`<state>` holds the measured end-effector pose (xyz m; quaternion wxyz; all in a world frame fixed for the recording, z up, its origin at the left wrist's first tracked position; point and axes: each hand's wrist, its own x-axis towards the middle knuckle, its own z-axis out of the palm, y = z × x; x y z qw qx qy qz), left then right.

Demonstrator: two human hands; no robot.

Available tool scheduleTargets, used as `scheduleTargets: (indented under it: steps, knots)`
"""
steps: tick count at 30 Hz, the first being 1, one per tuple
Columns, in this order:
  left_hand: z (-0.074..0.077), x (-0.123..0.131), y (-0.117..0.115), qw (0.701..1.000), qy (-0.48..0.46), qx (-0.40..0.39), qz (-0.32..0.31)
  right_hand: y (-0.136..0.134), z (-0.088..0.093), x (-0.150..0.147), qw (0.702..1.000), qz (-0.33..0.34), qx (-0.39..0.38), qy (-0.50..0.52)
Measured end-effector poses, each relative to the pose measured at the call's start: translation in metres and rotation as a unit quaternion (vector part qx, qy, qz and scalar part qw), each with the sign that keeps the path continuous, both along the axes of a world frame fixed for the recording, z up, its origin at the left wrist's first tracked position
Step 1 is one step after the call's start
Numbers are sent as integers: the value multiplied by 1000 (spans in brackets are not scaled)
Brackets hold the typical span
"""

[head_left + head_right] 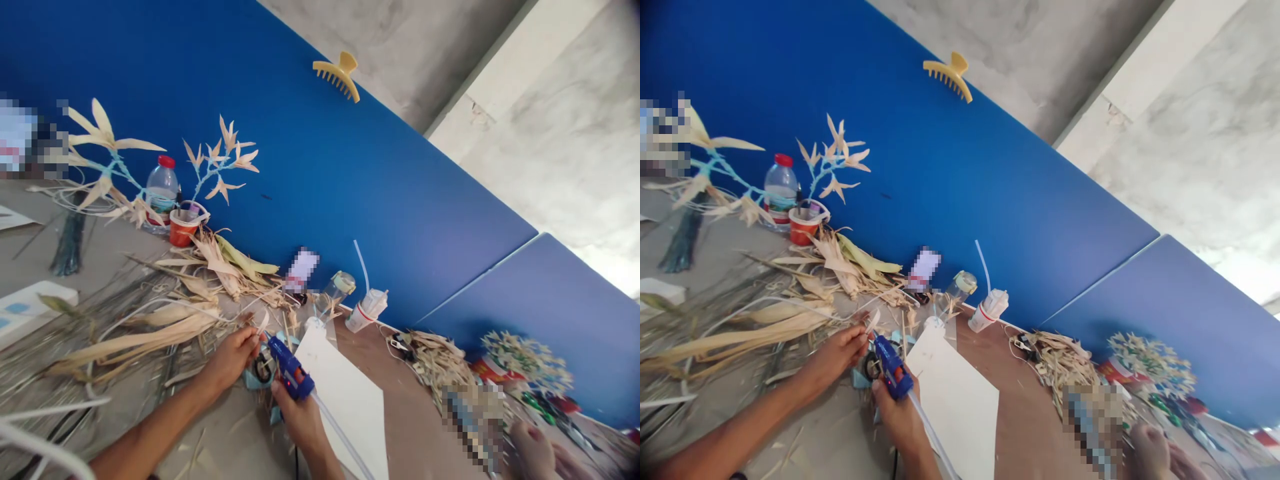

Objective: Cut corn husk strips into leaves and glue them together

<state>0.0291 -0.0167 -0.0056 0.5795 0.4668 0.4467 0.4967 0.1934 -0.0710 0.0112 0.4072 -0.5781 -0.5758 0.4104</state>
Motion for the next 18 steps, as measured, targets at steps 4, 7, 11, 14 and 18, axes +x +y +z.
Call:
scheduleTargets:
  steps: [4, 7, 11, 14, 18]
  knots:
    - [-4, 2, 1, 1000, 11, 10, -12, 0, 1, 1, 999, -30, -5, -9]
    - [-8, 2, 2, 1000, 8, 18, -15, 1, 1, 1, 1000, -22, 1, -10]
    - [-12, 2, 4, 999, 11, 26, -16, 1, 1, 0, 1000, -6, 7, -25]
    - [-16, 3, 6, 999, 11, 31, -19, 2, -2, 1, 999, -11, -2, -36]
    - [-18, 4, 7, 999, 5, 31, -25, 3, -3, 2, 999, -14, 4, -46]
